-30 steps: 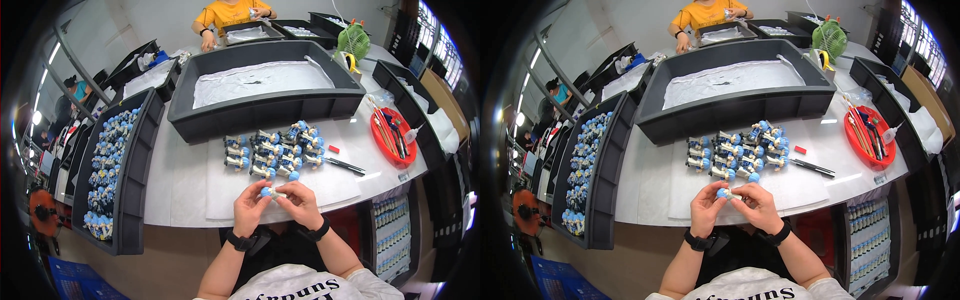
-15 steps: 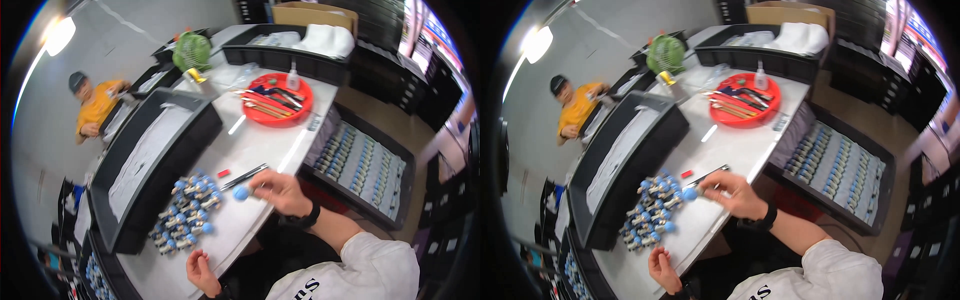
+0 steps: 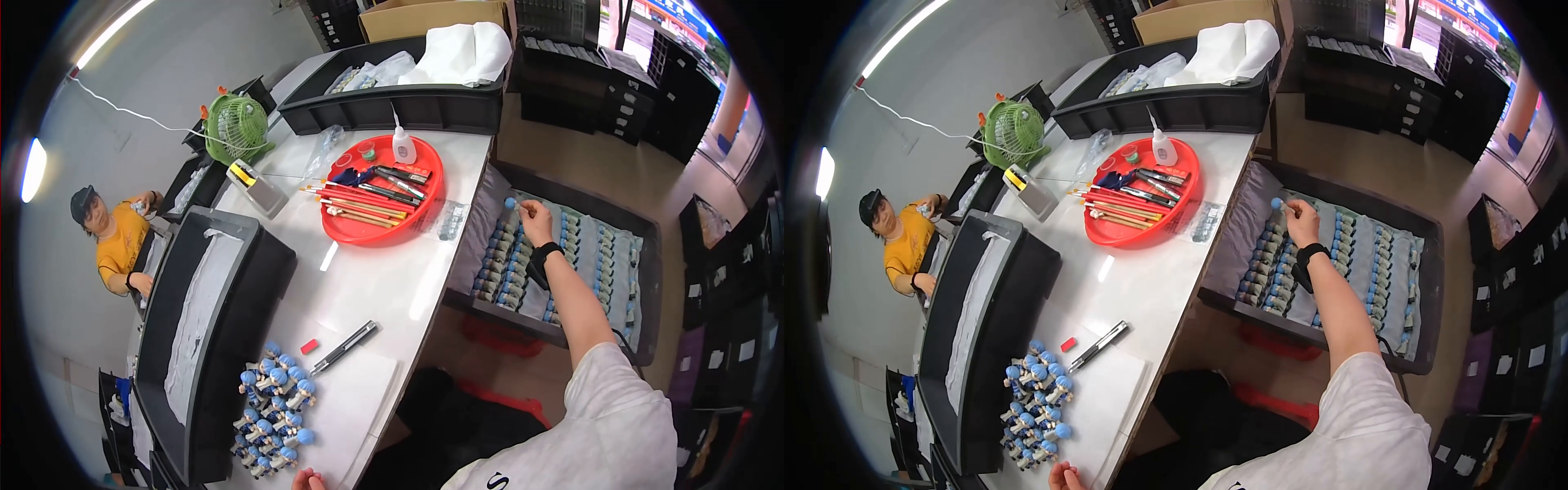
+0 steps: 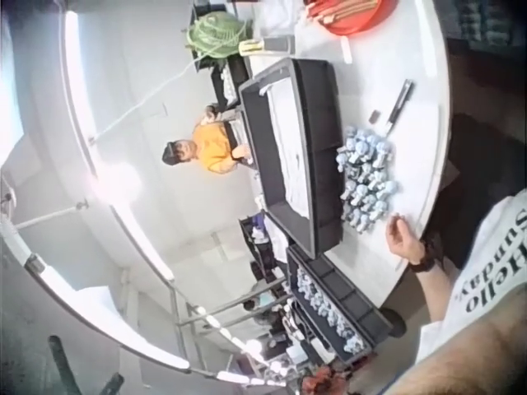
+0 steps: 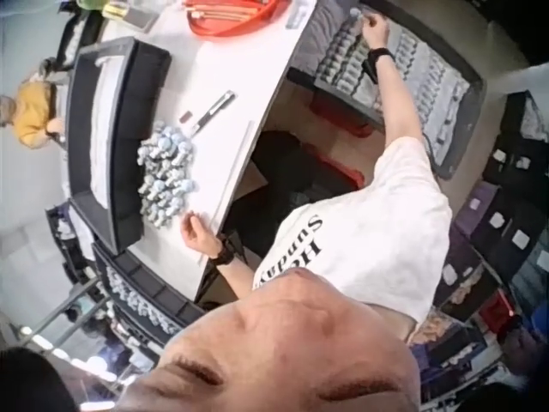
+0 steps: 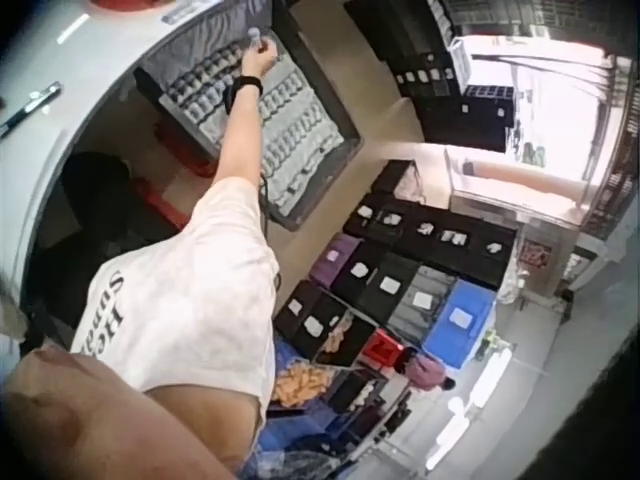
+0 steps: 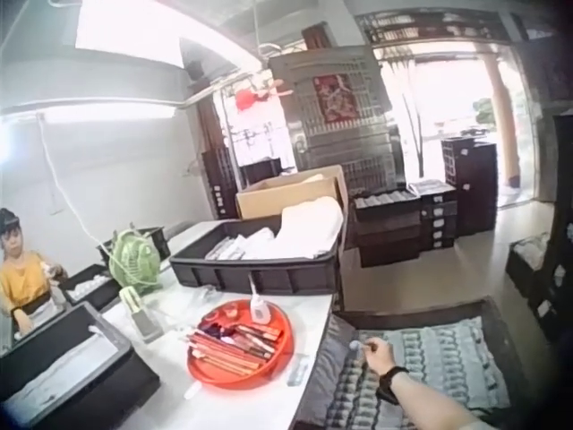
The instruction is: Assembling small blue and white plastic toy figures by attaching heads and limbs.
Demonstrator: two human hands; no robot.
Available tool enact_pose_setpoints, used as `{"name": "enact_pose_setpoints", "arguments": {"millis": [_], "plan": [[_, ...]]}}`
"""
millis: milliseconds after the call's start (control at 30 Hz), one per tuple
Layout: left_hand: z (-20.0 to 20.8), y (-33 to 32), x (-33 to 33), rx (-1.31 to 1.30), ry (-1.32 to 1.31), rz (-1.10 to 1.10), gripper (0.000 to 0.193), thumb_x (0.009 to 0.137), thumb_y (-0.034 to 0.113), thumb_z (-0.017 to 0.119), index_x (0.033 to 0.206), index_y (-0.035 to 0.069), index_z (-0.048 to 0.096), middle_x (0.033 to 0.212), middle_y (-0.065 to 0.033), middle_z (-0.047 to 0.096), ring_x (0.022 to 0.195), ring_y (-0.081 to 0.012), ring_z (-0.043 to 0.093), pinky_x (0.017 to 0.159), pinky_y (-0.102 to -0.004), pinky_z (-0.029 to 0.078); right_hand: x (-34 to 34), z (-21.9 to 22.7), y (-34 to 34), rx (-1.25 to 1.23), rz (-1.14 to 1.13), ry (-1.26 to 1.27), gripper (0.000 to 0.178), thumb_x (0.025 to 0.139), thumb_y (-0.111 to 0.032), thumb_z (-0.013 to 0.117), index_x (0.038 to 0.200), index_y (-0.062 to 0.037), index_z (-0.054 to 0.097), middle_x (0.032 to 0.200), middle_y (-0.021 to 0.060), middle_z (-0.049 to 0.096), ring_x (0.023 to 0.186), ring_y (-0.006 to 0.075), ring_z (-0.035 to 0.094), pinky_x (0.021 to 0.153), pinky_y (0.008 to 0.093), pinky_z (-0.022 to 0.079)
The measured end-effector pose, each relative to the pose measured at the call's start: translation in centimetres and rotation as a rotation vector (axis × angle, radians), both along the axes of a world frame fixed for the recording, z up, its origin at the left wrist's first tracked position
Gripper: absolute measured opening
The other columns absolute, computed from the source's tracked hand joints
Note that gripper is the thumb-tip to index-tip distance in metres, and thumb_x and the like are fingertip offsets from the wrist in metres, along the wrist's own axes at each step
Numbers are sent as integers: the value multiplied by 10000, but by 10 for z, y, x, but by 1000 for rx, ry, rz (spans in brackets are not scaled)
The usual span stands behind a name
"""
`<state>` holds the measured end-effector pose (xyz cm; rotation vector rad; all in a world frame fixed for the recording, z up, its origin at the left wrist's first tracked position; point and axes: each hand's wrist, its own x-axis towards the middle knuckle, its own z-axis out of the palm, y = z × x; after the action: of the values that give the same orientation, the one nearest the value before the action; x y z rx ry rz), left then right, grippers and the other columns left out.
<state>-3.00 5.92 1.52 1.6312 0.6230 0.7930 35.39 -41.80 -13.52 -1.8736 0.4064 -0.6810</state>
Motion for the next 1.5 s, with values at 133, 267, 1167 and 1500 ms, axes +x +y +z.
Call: {"name": "enact_pose_setpoints", "arguments": {"millis": [133,267,1167,1500], "plan": [[-2,-1,0,44,25,11,168,816,2,531,978,-39,547,922,-101,584,803,-158,545,731,-259,450,15,-35,-14,-218,-88,206,191,722,-79,617,908,-35,617,847,129,633,778,242,612,715,324,475],[0,-6,1,55,60,-8,167,816,-1,528,978,-38,549,920,-101,586,809,-161,548,727,-271,455,30,-59,-21,-303,-97,281,215,701,-82,630,912,-42,624,869,138,632,794,264,609,715,346,477],[25,-4,4,-225,-28,-73,173,804,6,561,973,-30,568,889,-71,609,801,-112,574,728,-216,452,-16,86,54,235,320,-249,300,858,-97,512,1149,-33,481,1042,49,569,872,100,535,728,214,416],[92,47,36,945,295,-235,241,690,58,637,926,40,592,812,-108,594,781,-275,551,699,-331,451,-171,176,247,558,997,-191,153,822,-33,530,972,-14,553,816,29,566,646,80,512,592,200,423]]}}
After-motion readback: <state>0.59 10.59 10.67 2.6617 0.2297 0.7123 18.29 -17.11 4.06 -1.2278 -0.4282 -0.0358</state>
